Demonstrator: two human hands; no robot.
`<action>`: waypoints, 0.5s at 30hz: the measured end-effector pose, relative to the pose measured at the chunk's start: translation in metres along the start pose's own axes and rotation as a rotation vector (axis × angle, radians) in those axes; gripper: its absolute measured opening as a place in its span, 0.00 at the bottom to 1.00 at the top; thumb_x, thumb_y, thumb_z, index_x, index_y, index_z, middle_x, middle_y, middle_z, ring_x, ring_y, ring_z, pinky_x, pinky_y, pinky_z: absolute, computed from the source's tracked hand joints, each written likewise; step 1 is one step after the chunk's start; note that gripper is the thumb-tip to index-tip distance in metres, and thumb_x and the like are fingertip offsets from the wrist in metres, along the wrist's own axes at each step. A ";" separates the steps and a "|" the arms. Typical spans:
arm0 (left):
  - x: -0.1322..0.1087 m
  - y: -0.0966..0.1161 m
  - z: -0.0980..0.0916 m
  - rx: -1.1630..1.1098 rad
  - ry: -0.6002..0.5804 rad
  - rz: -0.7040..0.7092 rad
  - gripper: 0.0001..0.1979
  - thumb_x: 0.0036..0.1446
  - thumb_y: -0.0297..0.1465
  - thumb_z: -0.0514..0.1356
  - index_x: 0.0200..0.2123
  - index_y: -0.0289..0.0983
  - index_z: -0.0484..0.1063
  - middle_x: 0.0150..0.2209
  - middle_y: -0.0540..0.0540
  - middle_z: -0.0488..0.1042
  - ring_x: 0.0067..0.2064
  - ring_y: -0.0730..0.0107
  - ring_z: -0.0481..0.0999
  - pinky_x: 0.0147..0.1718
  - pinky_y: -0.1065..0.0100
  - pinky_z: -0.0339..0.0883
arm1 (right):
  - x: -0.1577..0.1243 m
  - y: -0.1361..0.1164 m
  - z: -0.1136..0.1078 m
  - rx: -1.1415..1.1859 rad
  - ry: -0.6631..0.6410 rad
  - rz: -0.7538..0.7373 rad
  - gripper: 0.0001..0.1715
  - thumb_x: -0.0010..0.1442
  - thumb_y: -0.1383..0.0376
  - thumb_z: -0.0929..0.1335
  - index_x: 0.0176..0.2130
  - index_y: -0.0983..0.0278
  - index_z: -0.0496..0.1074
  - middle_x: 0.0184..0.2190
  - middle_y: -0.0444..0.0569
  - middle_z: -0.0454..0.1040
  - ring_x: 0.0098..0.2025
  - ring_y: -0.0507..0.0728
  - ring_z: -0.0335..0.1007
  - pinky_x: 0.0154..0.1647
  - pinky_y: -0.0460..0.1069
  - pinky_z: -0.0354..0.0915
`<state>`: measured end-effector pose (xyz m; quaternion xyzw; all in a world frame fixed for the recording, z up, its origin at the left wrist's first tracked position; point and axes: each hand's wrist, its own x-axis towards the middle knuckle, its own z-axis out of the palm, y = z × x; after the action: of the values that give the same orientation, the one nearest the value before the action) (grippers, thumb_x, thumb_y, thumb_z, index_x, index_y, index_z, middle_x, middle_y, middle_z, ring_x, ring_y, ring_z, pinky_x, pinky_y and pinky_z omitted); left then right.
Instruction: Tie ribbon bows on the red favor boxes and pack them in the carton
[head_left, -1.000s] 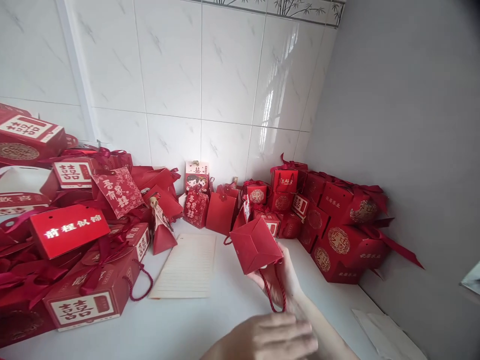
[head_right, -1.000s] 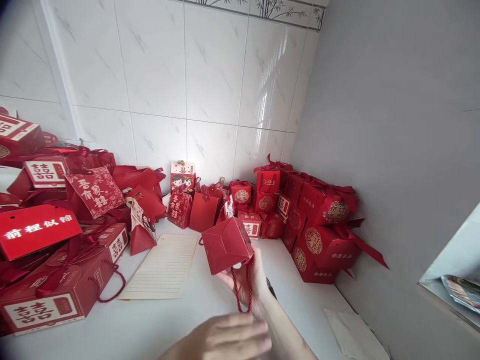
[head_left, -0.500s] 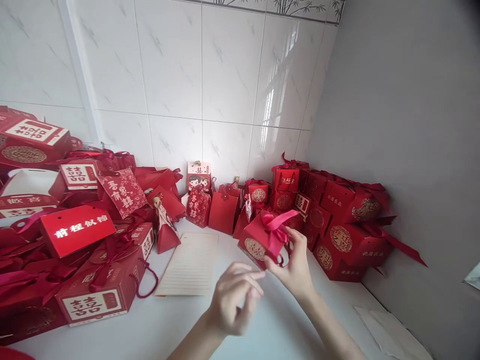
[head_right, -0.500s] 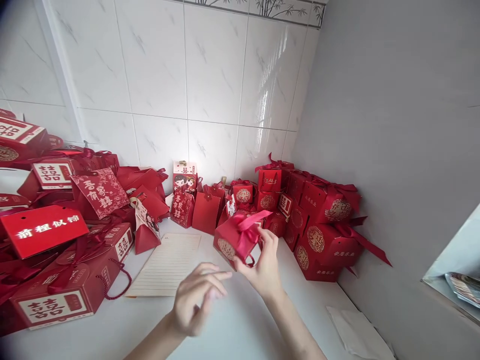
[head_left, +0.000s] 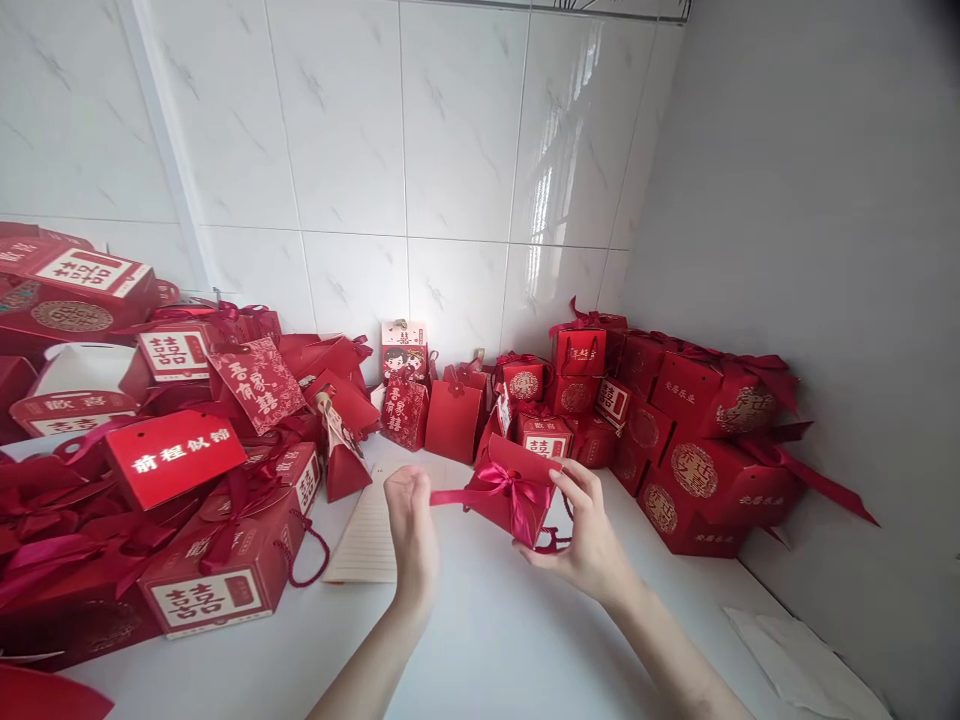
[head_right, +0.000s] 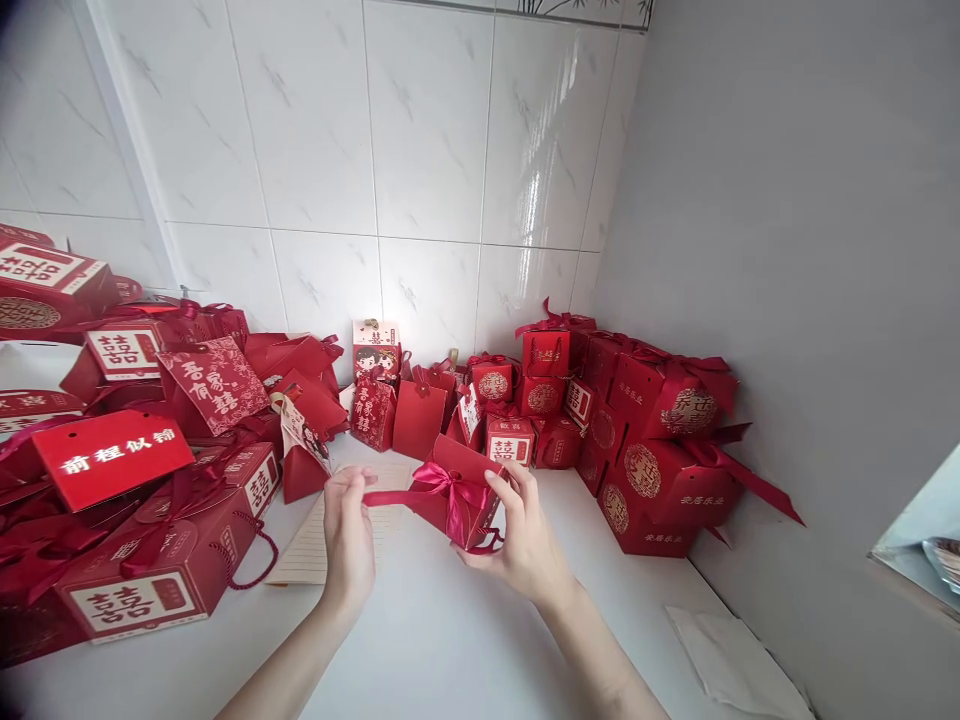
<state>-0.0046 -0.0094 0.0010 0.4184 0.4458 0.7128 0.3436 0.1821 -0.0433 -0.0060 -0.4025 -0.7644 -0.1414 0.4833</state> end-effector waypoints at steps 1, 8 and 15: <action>-0.001 0.003 -0.001 0.043 -0.036 0.080 0.14 0.53 0.43 0.53 0.37 0.40 0.64 0.41 0.47 0.67 0.41 0.67 0.68 0.37 0.68 0.64 | 0.000 0.000 0.000 0.004 -0.002 -0.001 0.44 0.51 0.60 0.70 0.59 0.60 0.45 0.52 0.60 0.50 0.54 0.68 0.56 0.40 0.60 0.71; -0.009 0.013 0.002 0.208 -0.299 0.292 0.09 0.51 0.37 0.59 0.33 0.39 0.67 0.33 0.48 0.70 0.36 0.69 0.71 0.35 0.70 0.66 | 0.004 -0.001 -0.003 0.029 0.050 -0.021 0.46 0.49 0.60 0.72 0.59 0.60 0.47 0.51 0.59 0.51 0.54 0.68 0.56 0.45 0.64 0.67; -0.004 0.013 0.001 0.114 -0.325 0.141 0.13 0.55 0.39 0.55 0.24 0.37 0.64 0.21 0.53 0.62 0.24 0.76 0.63 0.24 0.76 0.59 | 0.003 0.004 -0.003 0.040 0.080 0.056 0.44 0.49 0.59 0.72 0.58 0.60 0.48 0.51 0.59 0.52 0.55 0.68 0.54 0.45 0.64 0.67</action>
<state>-0.0036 -0.0173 0.0121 0.5770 0.3935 0.6320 0.3359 0.1863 -0.0414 -0.0029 -0.4080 -0.7357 -0.1284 0.5251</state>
